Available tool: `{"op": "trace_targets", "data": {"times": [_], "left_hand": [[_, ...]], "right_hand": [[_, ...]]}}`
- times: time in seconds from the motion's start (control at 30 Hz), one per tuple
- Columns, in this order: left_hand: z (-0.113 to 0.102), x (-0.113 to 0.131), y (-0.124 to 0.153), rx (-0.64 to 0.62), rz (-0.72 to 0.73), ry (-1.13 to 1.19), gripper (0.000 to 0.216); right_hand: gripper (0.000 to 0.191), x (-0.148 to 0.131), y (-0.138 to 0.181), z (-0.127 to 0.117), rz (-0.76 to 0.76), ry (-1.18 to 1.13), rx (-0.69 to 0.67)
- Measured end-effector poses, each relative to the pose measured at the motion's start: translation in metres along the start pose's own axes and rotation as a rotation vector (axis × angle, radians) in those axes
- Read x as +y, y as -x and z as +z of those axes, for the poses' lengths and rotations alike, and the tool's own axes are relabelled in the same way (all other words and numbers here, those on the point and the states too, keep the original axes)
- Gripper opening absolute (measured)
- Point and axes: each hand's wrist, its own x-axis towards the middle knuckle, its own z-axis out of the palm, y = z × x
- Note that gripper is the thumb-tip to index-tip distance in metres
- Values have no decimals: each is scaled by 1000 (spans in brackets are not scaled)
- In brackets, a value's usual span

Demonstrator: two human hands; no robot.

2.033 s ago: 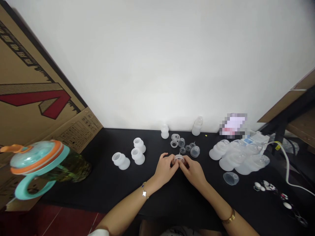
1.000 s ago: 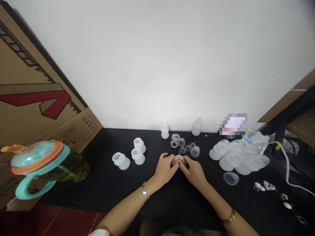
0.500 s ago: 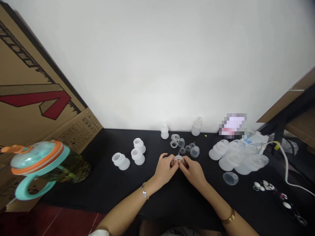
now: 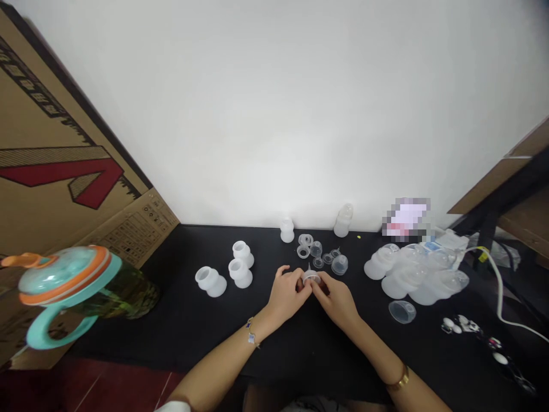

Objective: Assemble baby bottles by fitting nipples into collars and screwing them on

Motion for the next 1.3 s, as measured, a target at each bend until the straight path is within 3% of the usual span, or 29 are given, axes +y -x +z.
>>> {"op": "trace_targets", "data": {"times": [0.37, 0.7, 0.83, 1.3], "left_hand": [[-1, -1, 1, 35, 8, -70, 13], [-1, 0, 1, 4, 10, -8, 9], [1, -1, 2, 0, 19, -30, 19], [0, 0, 1, 7, 17, -10, 21]], "right_hand": [[24, 3, -4, -2, 18, -26, 9], [31, 6, -4, -1, 49, -253, -36], [27, 5, -5, 0, 23, -215, -34], [28, 3, -4, 0, -1, -166, -20]]}}
